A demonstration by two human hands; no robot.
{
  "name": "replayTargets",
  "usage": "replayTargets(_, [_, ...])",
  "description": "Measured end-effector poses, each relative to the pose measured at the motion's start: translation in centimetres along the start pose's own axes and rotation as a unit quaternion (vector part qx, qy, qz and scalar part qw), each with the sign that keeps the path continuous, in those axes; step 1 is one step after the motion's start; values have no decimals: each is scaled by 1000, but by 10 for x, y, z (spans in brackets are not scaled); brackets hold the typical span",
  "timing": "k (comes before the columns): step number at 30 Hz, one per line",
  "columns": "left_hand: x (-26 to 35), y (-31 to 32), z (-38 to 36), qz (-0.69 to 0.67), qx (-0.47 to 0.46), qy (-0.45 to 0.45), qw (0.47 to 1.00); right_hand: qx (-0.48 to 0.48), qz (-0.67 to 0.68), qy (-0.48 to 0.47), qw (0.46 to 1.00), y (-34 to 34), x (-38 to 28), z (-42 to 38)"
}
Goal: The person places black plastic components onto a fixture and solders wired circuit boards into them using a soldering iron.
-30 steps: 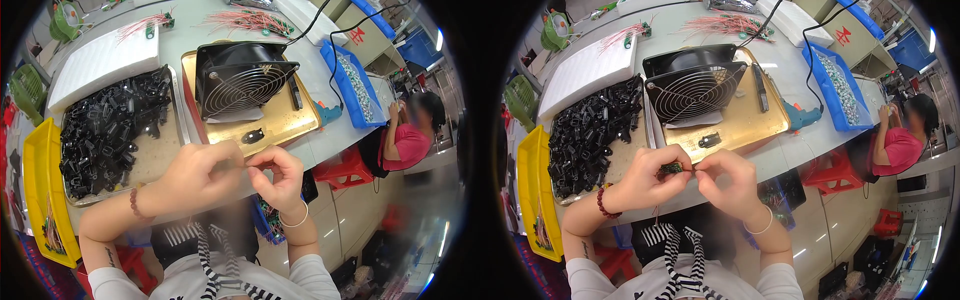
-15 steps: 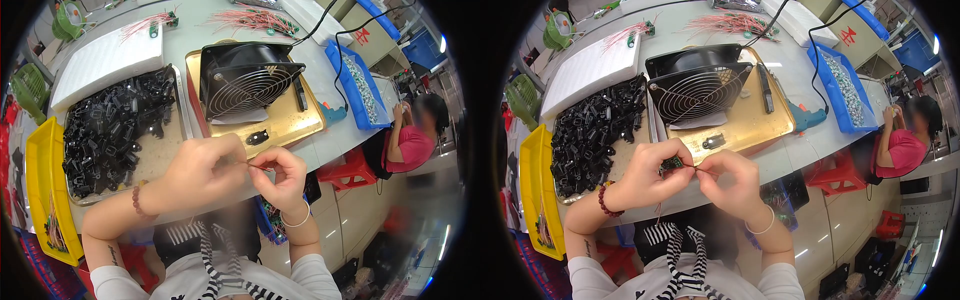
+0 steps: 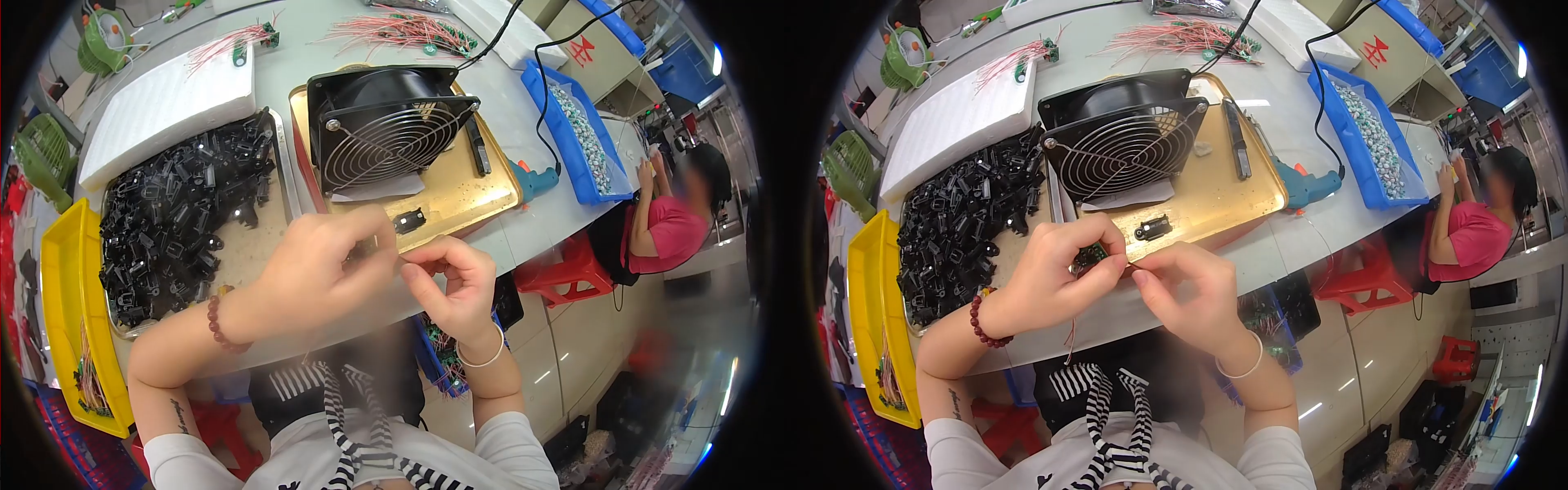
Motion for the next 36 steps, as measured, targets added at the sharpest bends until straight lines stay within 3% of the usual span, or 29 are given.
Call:
replayTargets(5, [33,-4,15,106,-91,-42,989,12,-36,-55,998,-8,0,5])
replayTargets(13, [32,2,15,146,-72,-33,986,11,-178,-152,972,-12,-17,13])
replayTargets(18, [-4,2,5,129,-21,27,991,39,-205,-169,963,-12,-17,19])
replayTargets(23, [29,0,14,243,-17,54,968,57,-217,-172,959,-8,-11,20])
replayTargets(28, [11,-1,13,241,15,75,968,78,-242,-191,948,-9,-9,19])
replayTargets(36, [0,-2,13,212,41,47,975,190,-122,-31,974,-85,30,-9])
Point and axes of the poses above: each hand's wrist, its own z-axis towards the middle knuckle, its own y-axis out of the palm, x = y × z, the point moved 5 cm from there along z, towards the middle knuckle, and after that the axes turned 11 degrees about x, right-handed, at the moved point
